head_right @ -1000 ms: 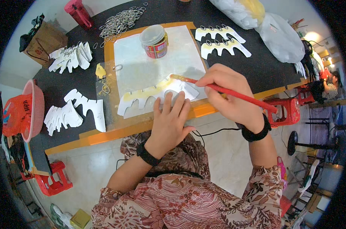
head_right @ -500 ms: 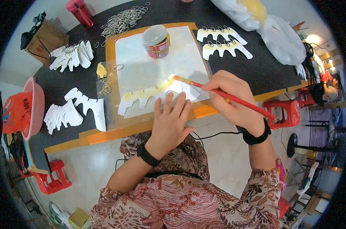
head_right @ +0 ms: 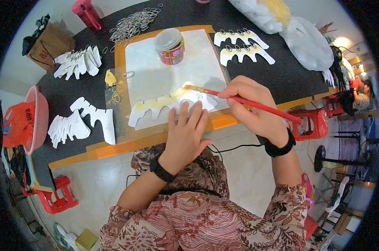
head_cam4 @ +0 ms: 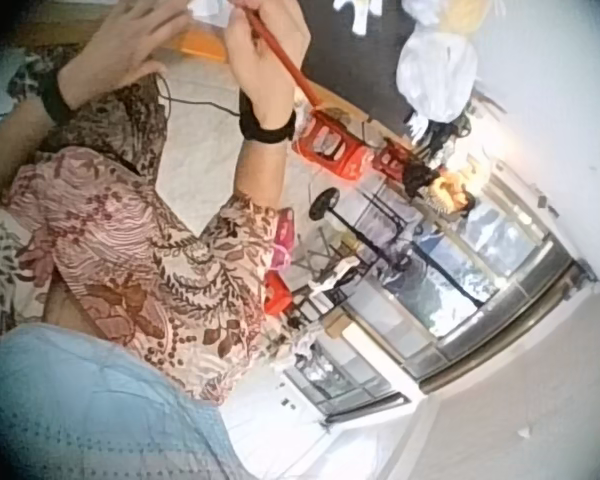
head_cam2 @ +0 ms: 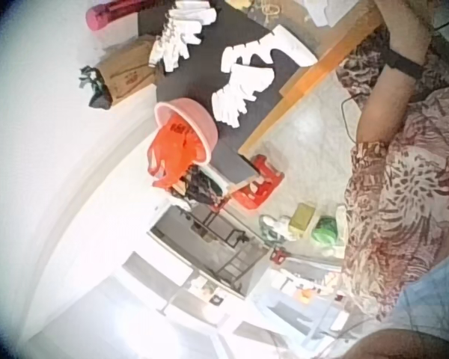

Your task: Applying glue to shoe components with a brush.

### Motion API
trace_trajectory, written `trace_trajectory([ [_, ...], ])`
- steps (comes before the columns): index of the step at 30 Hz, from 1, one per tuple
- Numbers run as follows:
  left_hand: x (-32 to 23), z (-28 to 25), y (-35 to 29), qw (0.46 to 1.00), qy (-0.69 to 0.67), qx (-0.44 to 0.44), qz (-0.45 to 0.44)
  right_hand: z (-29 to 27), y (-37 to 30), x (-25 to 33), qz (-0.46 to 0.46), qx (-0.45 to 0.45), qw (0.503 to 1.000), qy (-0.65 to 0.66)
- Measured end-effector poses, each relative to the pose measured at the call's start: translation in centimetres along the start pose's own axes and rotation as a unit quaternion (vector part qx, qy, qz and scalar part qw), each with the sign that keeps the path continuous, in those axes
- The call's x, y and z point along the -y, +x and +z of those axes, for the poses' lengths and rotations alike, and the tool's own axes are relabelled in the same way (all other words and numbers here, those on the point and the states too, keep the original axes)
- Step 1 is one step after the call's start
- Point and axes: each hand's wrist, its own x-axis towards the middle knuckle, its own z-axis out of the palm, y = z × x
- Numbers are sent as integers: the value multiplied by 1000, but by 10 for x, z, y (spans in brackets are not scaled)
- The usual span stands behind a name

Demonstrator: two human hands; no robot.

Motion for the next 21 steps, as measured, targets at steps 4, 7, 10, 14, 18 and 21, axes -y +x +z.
trace_trajectory([
  [4, 0, 1, 0, 1000, -4, -4, 5, 2, -1, -5, 13, -14, 1000, 2],
  [7, 1, 1, 0, 1000, -2, -3, 7, -1, -3, -1, 13, -5, 1000, -25],
  [10, 1, 1, 0, 1000, -4, -6, 5, -5, -5, 1, 23, -5, 1000, -18],
  [14, -1, -1, 1, 1000, -8, 0, 2, 0, -2, -1, 20, -21, 1000, 2],
  [18, 0, 0, 1, 1000, -13, -5, 7, -3, -4, 2, 52, -29, 998, 7],
  [21, 0, 0, 0, 1000, -4, 2, 4, -4, -5, 1, 65, -15, 998, 23],
])
